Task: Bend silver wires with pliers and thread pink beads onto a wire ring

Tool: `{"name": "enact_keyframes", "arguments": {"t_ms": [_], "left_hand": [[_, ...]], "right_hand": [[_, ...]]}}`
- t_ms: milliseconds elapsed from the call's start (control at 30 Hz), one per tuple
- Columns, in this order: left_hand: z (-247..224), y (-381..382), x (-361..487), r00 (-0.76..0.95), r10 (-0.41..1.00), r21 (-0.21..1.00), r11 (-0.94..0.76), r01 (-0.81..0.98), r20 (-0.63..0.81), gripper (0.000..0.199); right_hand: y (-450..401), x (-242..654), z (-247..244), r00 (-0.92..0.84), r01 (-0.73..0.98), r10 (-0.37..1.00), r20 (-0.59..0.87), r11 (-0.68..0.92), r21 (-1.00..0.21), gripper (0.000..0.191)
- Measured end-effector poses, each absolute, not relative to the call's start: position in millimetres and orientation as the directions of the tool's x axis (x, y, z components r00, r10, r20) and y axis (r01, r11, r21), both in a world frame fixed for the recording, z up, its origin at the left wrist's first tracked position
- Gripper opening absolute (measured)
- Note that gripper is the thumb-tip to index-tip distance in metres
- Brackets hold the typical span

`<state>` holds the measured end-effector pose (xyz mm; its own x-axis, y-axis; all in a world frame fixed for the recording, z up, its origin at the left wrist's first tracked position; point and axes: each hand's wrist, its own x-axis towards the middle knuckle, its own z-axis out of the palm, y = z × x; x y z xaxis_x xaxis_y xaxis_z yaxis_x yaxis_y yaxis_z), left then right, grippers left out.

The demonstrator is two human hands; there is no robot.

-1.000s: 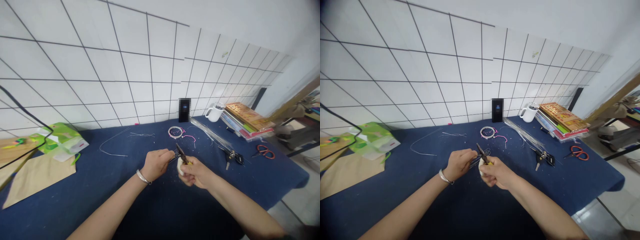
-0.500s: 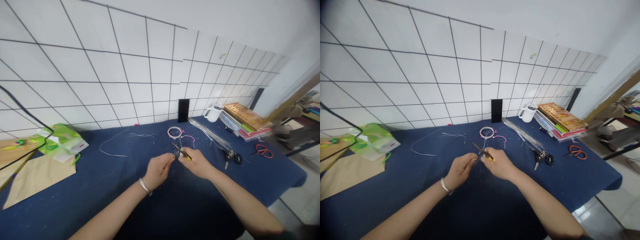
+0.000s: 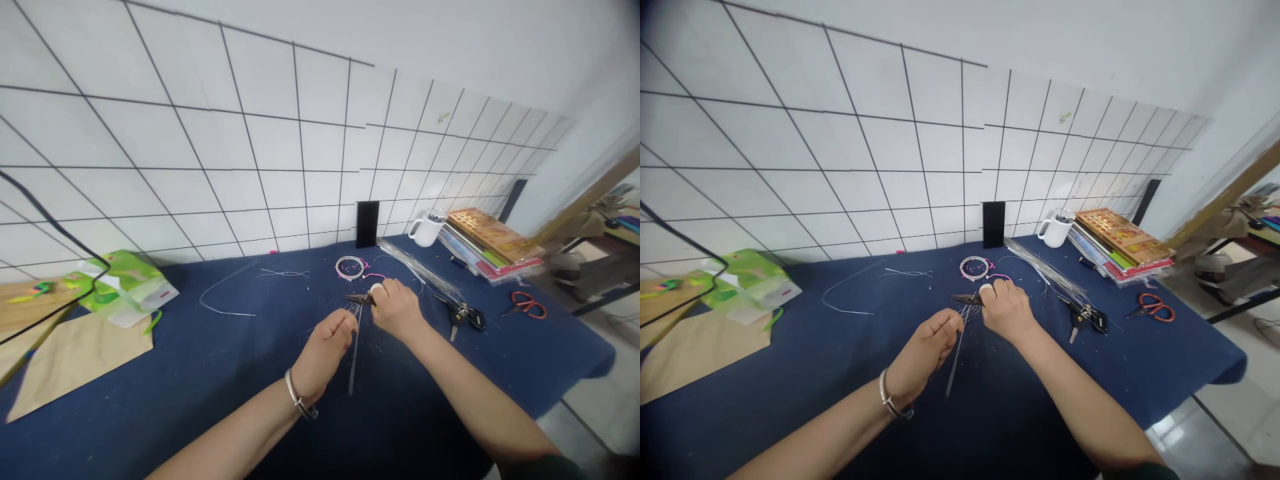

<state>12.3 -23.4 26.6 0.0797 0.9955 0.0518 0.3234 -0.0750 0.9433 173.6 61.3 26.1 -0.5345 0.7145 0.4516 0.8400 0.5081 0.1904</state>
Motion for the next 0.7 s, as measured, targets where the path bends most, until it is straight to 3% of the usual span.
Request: {"name": "enact_keyframes", "arguments": {"t_ms": [67, 133, 233, 333, 433, 500, 567, 600, 700], "left_hand": [[23, -17, 6, 0.076, 0.978, 0.8, -0.202, 0.565, 0.193, 0.025], [18, -10, -1, 0.134, 0.952, 0.574, -0.275, 0.771, 0.276, 0.02], [12, -4, -9, 0.236, 0.916, 0.347, -0.347, 0.871, 0.325, 0.02], [7, 2, -18, 0.311, 0.872, 0.273, -0.426, 0.862, 0.378, 0.018], [3, 12, -31, 0.404, 0.808, 0.244, -0.534, 0.809, 0.428, 0.018], [1, 17, -38, 0.434, 0.793, 0.253, -0.565, 0.785, 0.427, 0.019], [5, 19, -42, 0.416, 0.819, 0.319, -0.547, 0.774, 0.396, 0.019], [8, 19, -41, 0.392, 0.843, 0.38, -0.522, 0.764, 0.369, 0.019], [21, 9, -28, 0.308, 0.922, 0.668, -0.383, 0.638, 0.234, 0.024]], "right_hand": [[59, 174, 25, -0.529, 0.847, 0.715, 0.458, 0.482, 0.225, 0.012], [55, 175, 28, -0.514, 0.857, 0.739, 0.435, 0.466, 0.221, 0.011], [47, 176, 36, -0.466, 0.879, 0.802, 0.374, 0.468, 0.092, 0.008], [37, 176, 43, -0.463, 0.817, 0.86, 0.215, 0.508, -0.273, 0.007], [27, 173, 44, -0.612, 0.575, 0.791, -0.028, 0.42, -0.702, 0.015], [24, 172, 40, -0.682, 0.475, 0.724, -0.101, 0.334, -0.814, 0.017], [26, 171, 34, -0.639, 0.544, 0.766, -0.067, 0.39, -0.743, 0.016], [30, 171, 30, -0.58, 0.633, 0.815, -0.005, 0.446, -0.633, 0.014], [48, 173, 19, -0.427, 0.867, 0.863, 0.269, 0.476, -0.151, 0.008]]}}
